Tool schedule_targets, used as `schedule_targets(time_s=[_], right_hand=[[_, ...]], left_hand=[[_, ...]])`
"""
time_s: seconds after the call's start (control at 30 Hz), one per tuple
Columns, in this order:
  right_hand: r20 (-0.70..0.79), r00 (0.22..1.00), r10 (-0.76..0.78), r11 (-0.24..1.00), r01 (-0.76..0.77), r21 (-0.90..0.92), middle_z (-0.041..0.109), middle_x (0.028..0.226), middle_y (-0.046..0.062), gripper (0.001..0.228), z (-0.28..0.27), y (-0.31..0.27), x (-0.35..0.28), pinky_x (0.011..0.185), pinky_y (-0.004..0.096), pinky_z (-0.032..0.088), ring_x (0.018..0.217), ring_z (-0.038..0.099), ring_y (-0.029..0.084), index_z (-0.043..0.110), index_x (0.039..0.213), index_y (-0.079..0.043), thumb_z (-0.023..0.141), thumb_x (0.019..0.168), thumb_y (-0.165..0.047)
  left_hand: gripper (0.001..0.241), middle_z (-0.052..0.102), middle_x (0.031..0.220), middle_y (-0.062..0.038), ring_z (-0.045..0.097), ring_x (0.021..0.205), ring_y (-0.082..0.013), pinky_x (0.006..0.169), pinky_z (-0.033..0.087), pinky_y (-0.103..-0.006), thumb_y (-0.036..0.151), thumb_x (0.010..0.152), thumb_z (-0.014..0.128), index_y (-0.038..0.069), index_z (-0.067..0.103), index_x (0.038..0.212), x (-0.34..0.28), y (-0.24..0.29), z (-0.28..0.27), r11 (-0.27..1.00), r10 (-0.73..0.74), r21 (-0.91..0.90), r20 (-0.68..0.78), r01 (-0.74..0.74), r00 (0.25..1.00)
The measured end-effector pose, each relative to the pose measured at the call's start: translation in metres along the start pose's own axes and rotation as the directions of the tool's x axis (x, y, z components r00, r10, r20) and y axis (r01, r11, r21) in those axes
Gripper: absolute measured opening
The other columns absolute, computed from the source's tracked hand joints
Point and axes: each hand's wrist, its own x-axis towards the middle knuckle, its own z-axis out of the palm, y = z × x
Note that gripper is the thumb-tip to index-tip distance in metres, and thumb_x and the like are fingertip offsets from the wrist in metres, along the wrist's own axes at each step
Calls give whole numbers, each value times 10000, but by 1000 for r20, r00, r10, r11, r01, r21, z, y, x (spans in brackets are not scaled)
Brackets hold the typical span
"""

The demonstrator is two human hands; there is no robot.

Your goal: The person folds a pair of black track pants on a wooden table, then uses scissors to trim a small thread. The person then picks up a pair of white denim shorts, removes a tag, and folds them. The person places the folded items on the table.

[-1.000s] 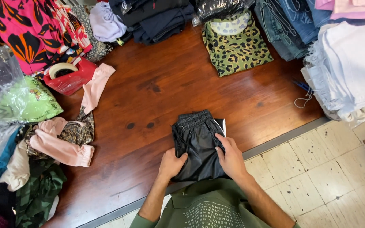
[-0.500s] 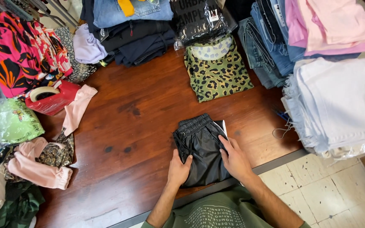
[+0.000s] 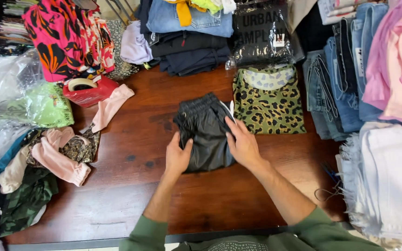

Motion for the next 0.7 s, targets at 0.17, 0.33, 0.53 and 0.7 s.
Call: schedule_targets(time_s=[0.17, 0.33, 0.53, 0.7], right_hand=[[-22, 1000, 0, 999, -1, -38, 661, 1654, 221, 606, 14, 14, 101, 1023, 623, 720, 1260, 832, 497, 581, 1834, -142, 641, 1232, -172], [122, 990, -74, 852, 126, -508, 431, 1904, 281, 757, 66, 36, 99, 1417, 683, 330, 1791, 370, 477, 553, 1807, -41, 742, 1146, -358], [133, 988, -78, 799, 141, -585, 440, 1932, 228, 805, 84, 46, 75, 1476, 603, 247, 1829, 329, 410, 537, 1823, -118, 588, 1193, -616], [90, 988, -122, 798, 152, -584, 420, 1946, 238, 793, 90, 49, 76, 1497, 614, 207, 1845, 297, 415, 552, 1815, -95, 572, 1202, -598]], left_hand=[[669, 812, 1468, -254, 761, 1434, -468, 1116, 669, -674, 466, 1179, 736, 100, 619, 1727, 103, 10, -7, 957, 109, 280, -116, -73, 987], [843, 481, 1828, -256, 423, 1733, -481, 1370, 389, -713, 652, 1213, 620, 185, 430, 1889, 136, -30, 41, 588, 403, 769, -9, -251, 915], [833, 315, 1965, -231, 238, 1842, -448, 1464, 217, -702, 708, 1255, 422, 211, 364, 1922, 133, -64, 62, 590, 311, 772, 52, -236, 949], [831, 354, 1949, -239, 266, 1841, -434, 1476, 203, -677, 689, 1234, 493, 163, 443, 1875, 142, -85, 71, 596, 490, 756, -75, -271, 869]])
